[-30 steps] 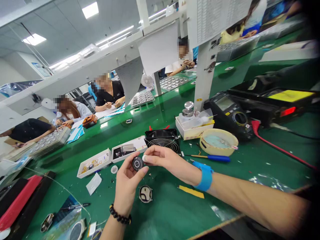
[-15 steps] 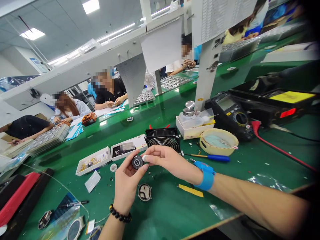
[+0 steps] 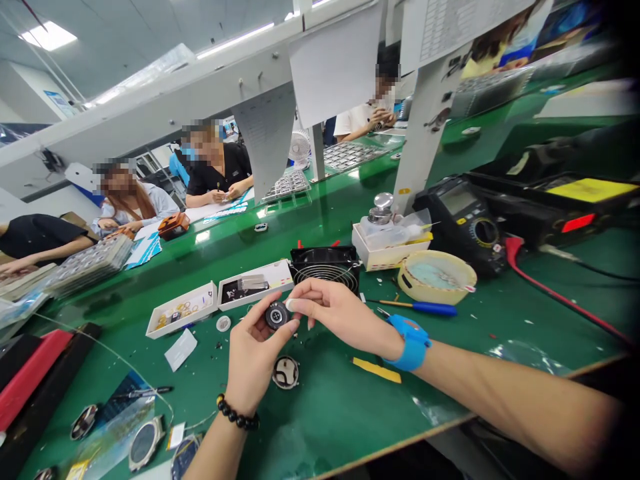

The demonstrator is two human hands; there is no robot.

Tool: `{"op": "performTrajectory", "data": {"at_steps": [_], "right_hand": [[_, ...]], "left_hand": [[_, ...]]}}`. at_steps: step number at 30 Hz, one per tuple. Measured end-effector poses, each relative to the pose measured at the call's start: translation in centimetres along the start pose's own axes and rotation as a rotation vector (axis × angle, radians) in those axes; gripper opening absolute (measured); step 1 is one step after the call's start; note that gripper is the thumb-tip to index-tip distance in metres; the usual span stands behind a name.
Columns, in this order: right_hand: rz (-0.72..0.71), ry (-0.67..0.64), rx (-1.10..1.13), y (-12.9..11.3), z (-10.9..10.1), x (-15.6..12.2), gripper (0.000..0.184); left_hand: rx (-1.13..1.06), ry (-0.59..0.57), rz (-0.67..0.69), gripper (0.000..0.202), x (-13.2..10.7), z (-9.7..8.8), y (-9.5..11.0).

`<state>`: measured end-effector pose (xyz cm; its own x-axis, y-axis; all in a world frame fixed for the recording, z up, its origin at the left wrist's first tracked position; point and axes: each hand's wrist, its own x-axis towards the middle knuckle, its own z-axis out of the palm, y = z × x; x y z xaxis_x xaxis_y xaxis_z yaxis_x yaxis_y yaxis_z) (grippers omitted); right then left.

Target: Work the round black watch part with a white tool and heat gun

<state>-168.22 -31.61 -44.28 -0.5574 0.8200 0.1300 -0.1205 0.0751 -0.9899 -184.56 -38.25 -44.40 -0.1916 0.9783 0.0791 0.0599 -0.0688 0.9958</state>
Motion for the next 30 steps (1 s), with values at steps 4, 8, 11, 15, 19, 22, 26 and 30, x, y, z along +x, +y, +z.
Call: {"op": "performTrajectory", "data": {"at_steps": [4,8,11,15,19,22,26,30], "right_hand": [[0.017,-0.048,-0.013,0.01,-0.26,0.14,0.02],[0.049,-0.019,-0.046,-0.45,-0.25,0.0,0.022],[0.059,-0.022,-0.024,-0.55,-0.3,-0.01,0.028],[0.064,-0.094,-0.005,-0.46,-0.48,0.14,0.036],[0.067,-0.043,-0.015,-0.38,-0.58,0.18,0.037],[0.054,-0.092,-0.01,-0.27,-0.67,0.13,0.033],[0.053,-0.084,-0.029,-0.25,-0.76,0.09,0.031],[0.053,-0.111,0.004,-0.49,-0.85,0.15,0.028]], "left_hand": [[-0.02,0.004,-0.009,0.05,0.03,-0.01,0.18],[-0.014,-0.008,-0.009,0.051,0.04,0.06,0.17],[-0.016,-0.014,-0.013,0.052,0.04,0.08,0.1],[-0.022,-0.006,-0.017,0.051,0.02,0.07,0.1],[-0.023,-0.008,-0.014,0.051,0.09,0.13,0.09],[-0.027,-0.008,-0.012,0.051,0.13,0.15,0.08],[-0.018,-0.008,-0.016,0.052,0.06,0.22,0.13],[-0.023,-0.011,-0.017,0.051,0.04,0.28,0.17]]}}
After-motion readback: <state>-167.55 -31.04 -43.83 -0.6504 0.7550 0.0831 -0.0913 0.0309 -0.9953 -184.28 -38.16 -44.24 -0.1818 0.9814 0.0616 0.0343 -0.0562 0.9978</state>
